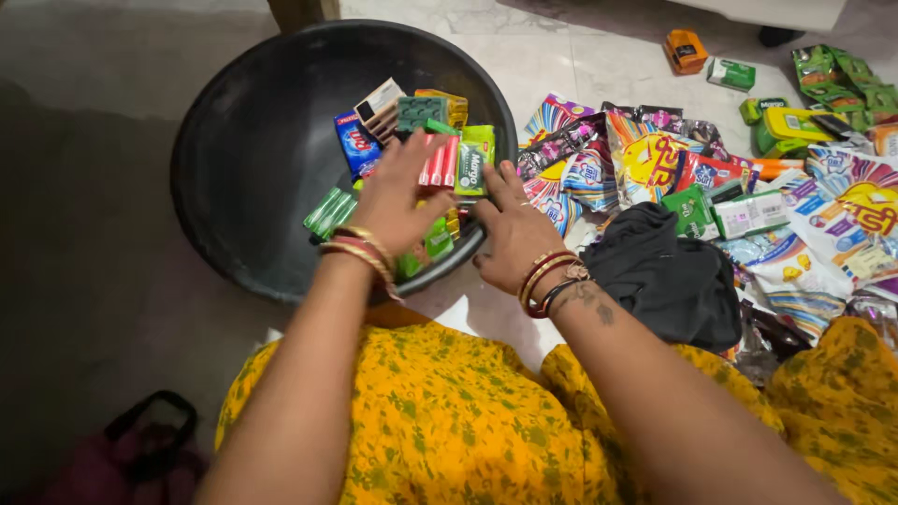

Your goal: The person sits on the floor and sorts various snack packets and small boxes from a pile into a black bowl. They pick up items one by one, wipe them with a black cloth, and place them into the bowl.

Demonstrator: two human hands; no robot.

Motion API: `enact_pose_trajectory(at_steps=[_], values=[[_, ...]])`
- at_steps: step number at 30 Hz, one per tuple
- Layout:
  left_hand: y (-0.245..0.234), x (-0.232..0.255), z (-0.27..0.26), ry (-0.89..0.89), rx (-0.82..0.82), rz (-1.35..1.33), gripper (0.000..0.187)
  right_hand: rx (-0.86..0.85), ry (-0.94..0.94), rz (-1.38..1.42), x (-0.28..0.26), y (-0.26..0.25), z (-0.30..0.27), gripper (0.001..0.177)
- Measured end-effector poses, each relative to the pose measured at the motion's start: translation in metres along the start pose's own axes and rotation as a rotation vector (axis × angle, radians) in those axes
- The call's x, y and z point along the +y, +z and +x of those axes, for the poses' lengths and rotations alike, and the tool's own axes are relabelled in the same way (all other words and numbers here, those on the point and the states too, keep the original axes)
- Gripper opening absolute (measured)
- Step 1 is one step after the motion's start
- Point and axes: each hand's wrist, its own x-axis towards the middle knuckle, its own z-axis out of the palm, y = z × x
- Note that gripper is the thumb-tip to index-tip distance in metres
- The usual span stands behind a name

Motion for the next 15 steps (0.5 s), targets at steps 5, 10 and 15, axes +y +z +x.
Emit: enact_pose_trajectory(at_steps=[5,10,15], values=[[0.037,-0.013,0.002,-0.353,-0.456,-0.040,0.034,-0.018,0.065,0.019,0.001,-0.002,0.006,0.045],[0.060,-0.037,-0.009,-0.406,-0.012,-0.120,0.055,-0.017,0.091,0.015,0.010,-0.012,0.017,0.042],[0.047,-0.038,-0.017,-0.676,-0.321,-0.189,0.065,-0.091,0.028,-0.038,0.006,-0.017,0.017,0.055]])
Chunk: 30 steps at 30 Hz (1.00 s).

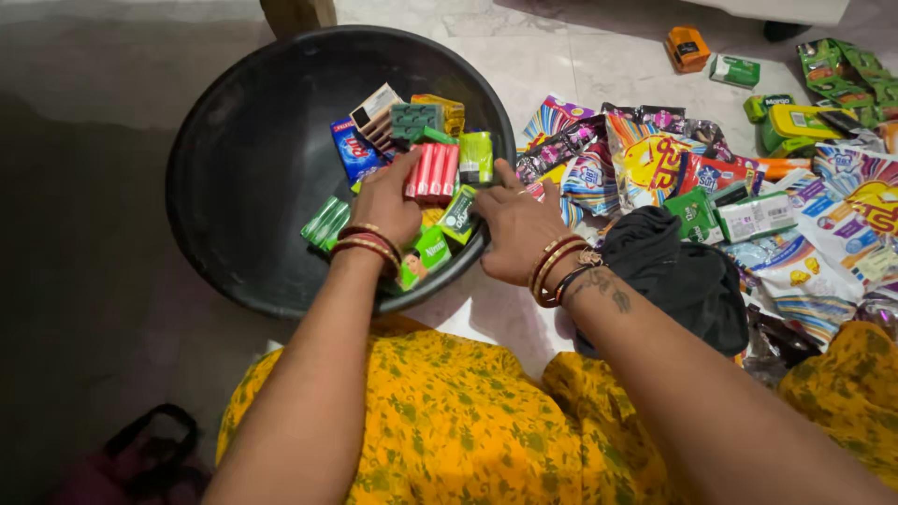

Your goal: The person sits on the floor and sorts various snack packets and small boxes from a pile into a black bowl. They pick up items one by one, wipe them with a black cloth, and place them into the bowl.

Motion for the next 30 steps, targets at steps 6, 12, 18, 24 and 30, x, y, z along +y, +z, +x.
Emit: enact_pose_trajectory(at_steps=[6,12,18,24,30], values=[[-0.007,0.029,-0.008,0.340,0.224,0.097,0.057,0.167,-0.098,0.284,0.028,-0.010,-0.007,0.070],[0.016,0.111,-0.024,0.580,0.276,-0.007,0.030,0.395,-0.034,0.107,0.099,-0.009,-0.048,0.062],[0.091,0.176,-0.041,0.431,-0.018,-0.179,0.028,0.080,0.463,-0.047,0.165,-0.042,-0.125,0.061],[0.150,0.211,-0.058,0.287,-0.097,-0.161,0.054,0.108,0.319,-0.236,0.216,-0.046,-0.172,0.072],[0.163,0.216,-0.073,0.254,-0.014,-0.159,0.042,0.172,0.257,-0.338,0.214,-0.042,-0.168,0.069]])
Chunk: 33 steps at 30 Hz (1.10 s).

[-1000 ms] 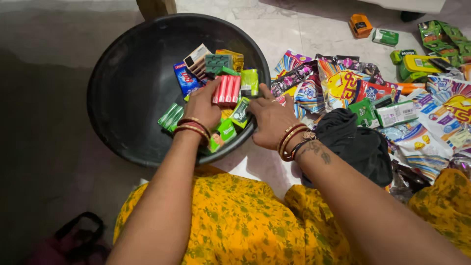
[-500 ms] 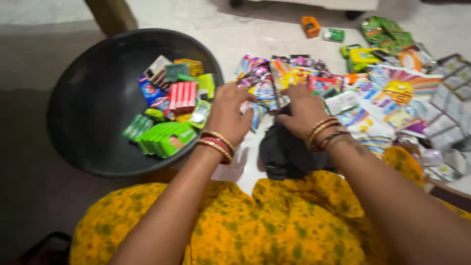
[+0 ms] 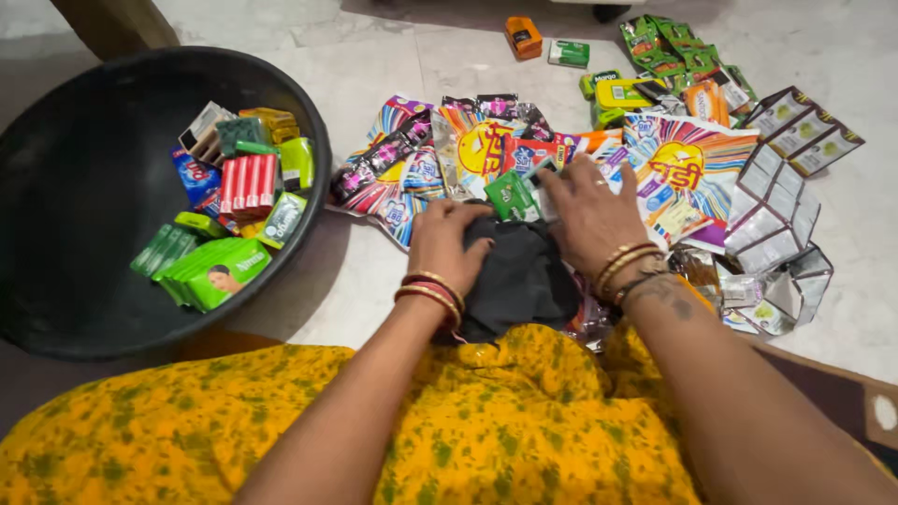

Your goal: The person sits on the floor and sorts various snack packets and small boxes from a pile into a black bowl. They pick up items one by one, wipe them with a black cloth, and place them into the bowl.

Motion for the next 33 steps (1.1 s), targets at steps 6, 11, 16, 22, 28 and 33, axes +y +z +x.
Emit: enact_pose_trajectory(at_steps=[6,11,16,22,28,33], values=[[-0.022,0.018,0.009,0.021,0.142,-0.168,0.028,-0.072,0.193,0.145,-0.005,-0.014,-0.002,0.051],[-0.037,0.078,0.018,0.137,0.245,-0.359,0.029,0.031,0.596,1.746,0.012,-0.015,0.004,0.045],[-0.015,0.138,-0.002,0.381,0.166,-0.191,0.037,0.223,0.224,2.626,0.002,-0.029,-0.021,0.040],[0.014,0.154,0.021,0.201,-0.118,-0.035,0.052,0.264,0.394,2.643,-0.028,-0.063,-0.051,0.065],[0.019,0.161,0.001,0.388,-0.133,-0.052,0.052,0.207,0.150,2.793,0.003,-0.038,-0.042,0.085],[0.028,0.159,0.003,0.331,-0.163,-0.097,0.050,0.282,0.328,2.637,0.011,-0.036,-0.035,0.093]])
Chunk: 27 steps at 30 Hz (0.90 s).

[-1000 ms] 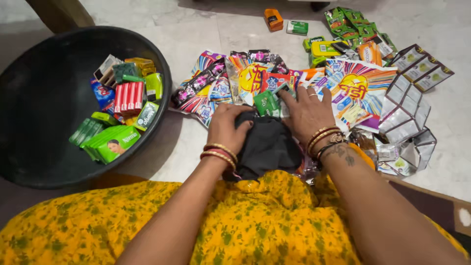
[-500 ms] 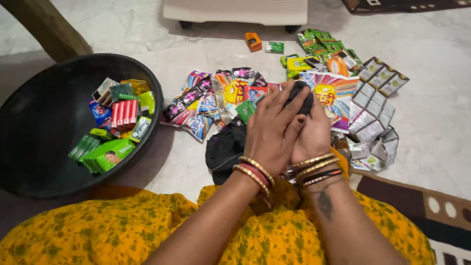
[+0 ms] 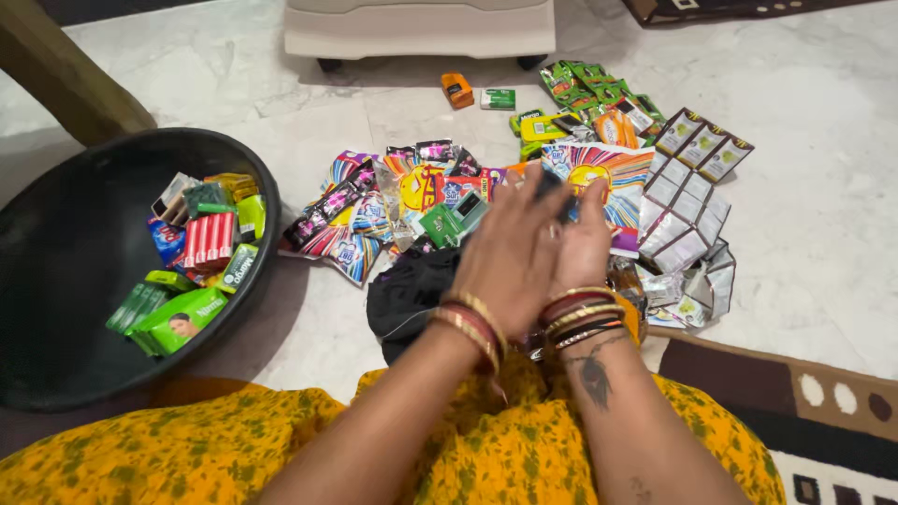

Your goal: The person sits on the floor and sorts various snack packets and small boxes from a pile into a black bowl. They pick up items one by one, wipe them with a black cloth, and place them into the bowl.

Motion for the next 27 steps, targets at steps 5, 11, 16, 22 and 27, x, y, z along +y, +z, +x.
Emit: enact_pose_trajectory(at_steps=[5,11,16,22,27], values=[[0.006,-0.036,0.060,-0.068,0.036,0.009,0.041,-0.026,0.074,0.032,0.004,0.036,-0.018,0.099],[0.015,-0.006,0.029,-0.081,-0.009,0.098,0.054,-0.086,0.021,0.091,-0.008,-0.008,0.000,0.097],[0.019,-0.011,0.012,-0.019,0.054,-0.057,0.055,-0.029,-0.076,-0.051,-0.004,-0.033,0.015,0.093],[0.016,-0.051,0.057,-0.120,0.044,-0.086,0.048,-0.051,0.064,0.000,0.010,0.032,-0.012,0.100],[0.024,-0.035,0.036,-0.064,0.090,-0.028,0.054,-0.056,0.061,0.095,0.004,0.023,-0.010,0.096]])
